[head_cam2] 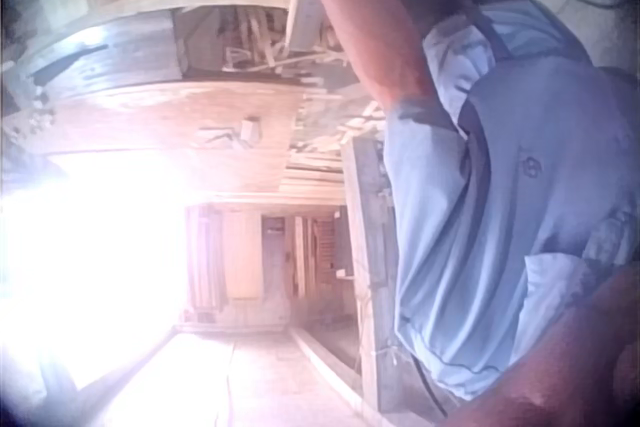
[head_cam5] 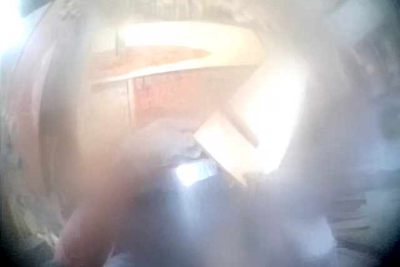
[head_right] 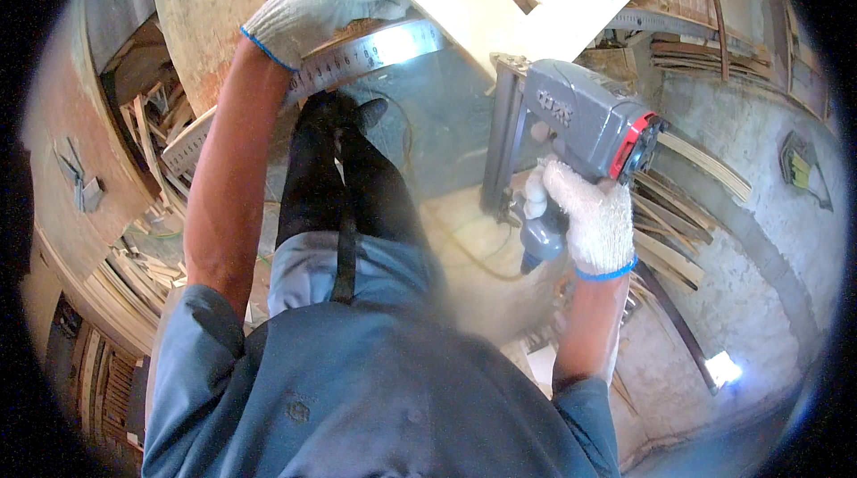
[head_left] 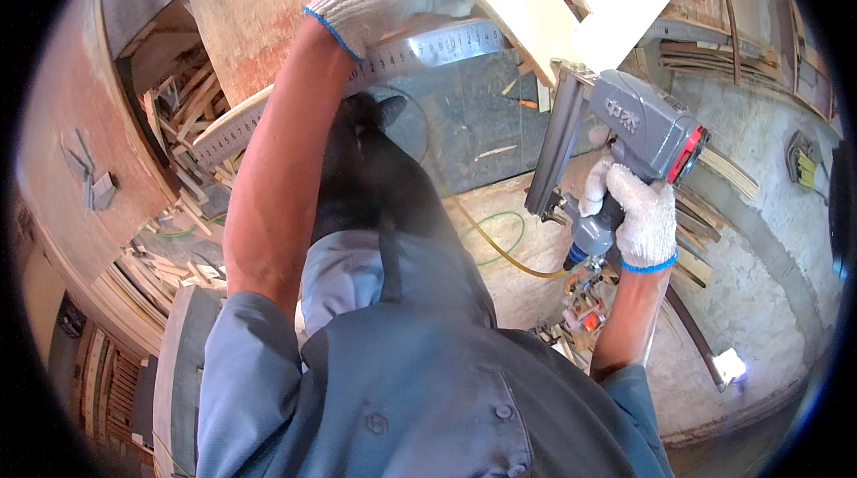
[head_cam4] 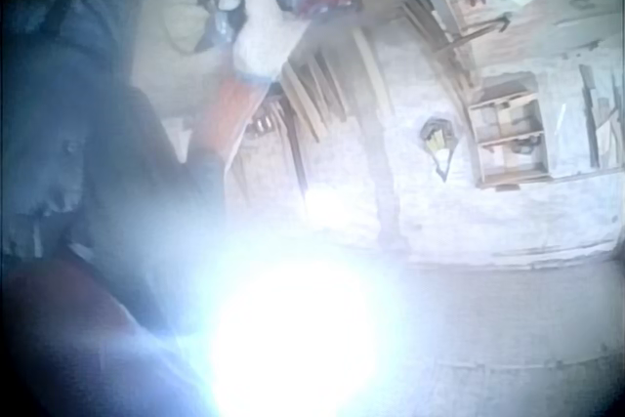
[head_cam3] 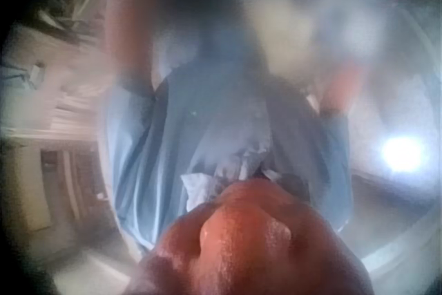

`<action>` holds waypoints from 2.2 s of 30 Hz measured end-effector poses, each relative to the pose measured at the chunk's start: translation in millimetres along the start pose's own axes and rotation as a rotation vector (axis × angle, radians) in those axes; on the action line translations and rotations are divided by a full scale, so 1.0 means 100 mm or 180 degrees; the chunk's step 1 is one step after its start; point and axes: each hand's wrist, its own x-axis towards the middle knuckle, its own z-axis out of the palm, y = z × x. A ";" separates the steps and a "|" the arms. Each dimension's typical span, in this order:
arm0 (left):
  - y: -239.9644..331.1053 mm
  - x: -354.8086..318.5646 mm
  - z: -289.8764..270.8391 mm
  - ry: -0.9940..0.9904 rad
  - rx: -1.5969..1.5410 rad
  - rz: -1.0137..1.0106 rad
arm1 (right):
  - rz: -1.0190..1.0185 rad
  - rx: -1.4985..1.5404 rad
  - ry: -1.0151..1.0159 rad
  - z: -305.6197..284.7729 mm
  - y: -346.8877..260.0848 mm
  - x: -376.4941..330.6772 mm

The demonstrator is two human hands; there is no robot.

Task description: The person assembles a wooden frame by placing small wooden strips into slots on a larger board and securing them with a pneumatic nail gun. The person repeatedly positions and nails the strips, then flips the board to continue assembly.

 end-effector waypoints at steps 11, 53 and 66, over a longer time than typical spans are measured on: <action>-0.53 0.24 -0.12 0.0340 0.1331 0.0575 | 0.0017 -0.0071 0.0010 -0.02 0.01 0.00; -0.32 0.12 -0.08 -0.0329 -0.1623 -0.0198 | -0.0197 -0.0168 0.0053 0.01 0.07 -0.01; -0.70 0.31 -0.13 -0.0274 -0.2010 -0.0317 | -0.0133 -0.0286 0.0052 -0.04 0.01 0.01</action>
